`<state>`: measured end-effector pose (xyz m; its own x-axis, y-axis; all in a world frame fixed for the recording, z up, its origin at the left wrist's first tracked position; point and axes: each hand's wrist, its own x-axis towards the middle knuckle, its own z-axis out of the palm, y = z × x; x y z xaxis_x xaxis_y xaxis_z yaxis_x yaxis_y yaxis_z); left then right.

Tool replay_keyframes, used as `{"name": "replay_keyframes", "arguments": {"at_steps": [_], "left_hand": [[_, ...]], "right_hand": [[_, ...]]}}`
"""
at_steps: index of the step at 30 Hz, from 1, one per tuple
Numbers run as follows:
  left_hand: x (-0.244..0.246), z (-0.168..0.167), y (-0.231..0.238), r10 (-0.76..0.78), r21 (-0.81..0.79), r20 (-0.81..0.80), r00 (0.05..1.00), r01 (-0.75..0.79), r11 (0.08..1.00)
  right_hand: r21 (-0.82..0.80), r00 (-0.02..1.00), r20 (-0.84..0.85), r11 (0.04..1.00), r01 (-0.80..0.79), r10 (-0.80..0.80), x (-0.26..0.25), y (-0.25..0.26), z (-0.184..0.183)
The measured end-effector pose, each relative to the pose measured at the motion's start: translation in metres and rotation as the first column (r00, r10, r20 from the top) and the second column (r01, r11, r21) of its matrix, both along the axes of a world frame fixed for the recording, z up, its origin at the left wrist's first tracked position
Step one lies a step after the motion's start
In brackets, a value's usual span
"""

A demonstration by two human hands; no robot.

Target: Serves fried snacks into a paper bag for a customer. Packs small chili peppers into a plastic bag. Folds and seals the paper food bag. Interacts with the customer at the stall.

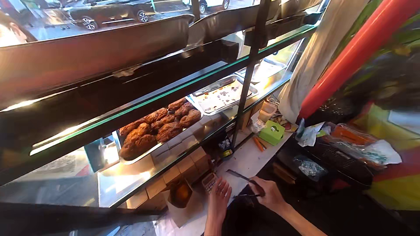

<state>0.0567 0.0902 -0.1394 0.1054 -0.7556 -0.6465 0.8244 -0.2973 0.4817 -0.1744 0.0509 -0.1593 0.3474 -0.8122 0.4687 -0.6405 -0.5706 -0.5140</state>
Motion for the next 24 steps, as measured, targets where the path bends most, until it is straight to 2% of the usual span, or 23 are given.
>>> {"name": "replay_keyframes", "arguments": {"at_steps": [1,2,3,4,5,6,7,8,9,12,15,17,20,22,24], "left_hand": [[-0.005,0.008,-0.027,-0.086,-0.080,0.189,0.978,0.103,0.991],[-0.008,0.013,-0.056,-0.134,-0.131,0.421,0.897,0.206,0.970],[-0.009,0.015,-0.086,-0.138,-0.133,0.674,0.726,0.304,0.943],[-0.009,0.012,-0.116,-0.120,-0.070,0.881,0.457,0.378,0.923],[-0.009,0.010,-0.143,-0.123,0.039,0.976,0.180,0.412,0.910],[-0.010,0.006,-0.166,-0.175,0.186,0.982,-0.064,0.417,0.889],[-0.012,0.002,-0.185,-0.274,0.358,0.928,-0.252,0.398,0.845],[-0.016,-0.004,-0.198,-0.353,0.486,0.856,-0.377,0.360,0.796],[-0.022,-0.010,-0.207,-0.405,0.568,0.794,-0.454,0.314,0.761],[-0.037,-0.023,-0.214,-0.474,0.665,0.678,-0.561,0.193,0.722],[-0.046,-0.022,-0.216,-0.559,0.746,0.600,-0.572,0.147,0.650],[-0.048,-0.020,-0.218,-0.576,0.755,0.589,-0.567,0.132,0.642],[-0.043,-0.009,-0.220,-0.626,0.748,0.622,-0.470,0.121,0.653],[-0.036,0.002,-0.224,-0.681,0.758,0.635,-0.364,0.128,0.639],[-0.026,0.006,-0.226,-0.683,0.721,0.691,-0.236,0.163,0.673]], "right_hand": [[0.018,0.998,-0.008,0.998,0.065,-0.065,-0.022,-0.005,-0.003],[0.042,0.993,-0.013,0.992,0.118,-0.118,-0.041,-0.010,-0.005],[0.065,0.987,-0.010,0.985,0.160,-0.160,-0.057,-0.017,-0.006],[0.085,0.981,-0.001,0.978,0.191,-0.192,-0.071,-0.026,-0.008],[0.105,0.978,0.007,0.973,0.207,-0.209,-0.085,-0.036,-0.010],[0.119,0.976,0.012,0.970,0.212,-0.215,-0.097,-0.048,-0.012],[0.128,0.978,0.019,0.970,0.206,-0.210,-0.108,-0.060,-0.013],[0.137,0.980,0.024,0.972,0.192,-0.197,-0.120,-0.071,-0.013],[0.138,0.983,0.029,0.975,0.175,-0.180,-0.130,-0.085,-0.012],[0.138,0.988,0.045,0.981,0.139,-0.147,-0.158,-0.123,-0.014],[0.135,0.992,0.047,0.984,0.113,-0.121,-0.182,-0.151,-0.021],[0.167,0.996,0.047,0.984,0.066,-0.075,-0.191,-0.167,-0.021],[0.223,0.999,0.037,0.974,-0.037,0.029,-0.197,-0.188,-0.023],[0.218,0.996,0.042,0.973,-0.080,0.072,-0.197,-0.199,-0.023],[0.196,0.994,0.053,0.975,-0.103,0.094,-0.194,-0.207,-0.025]]}}
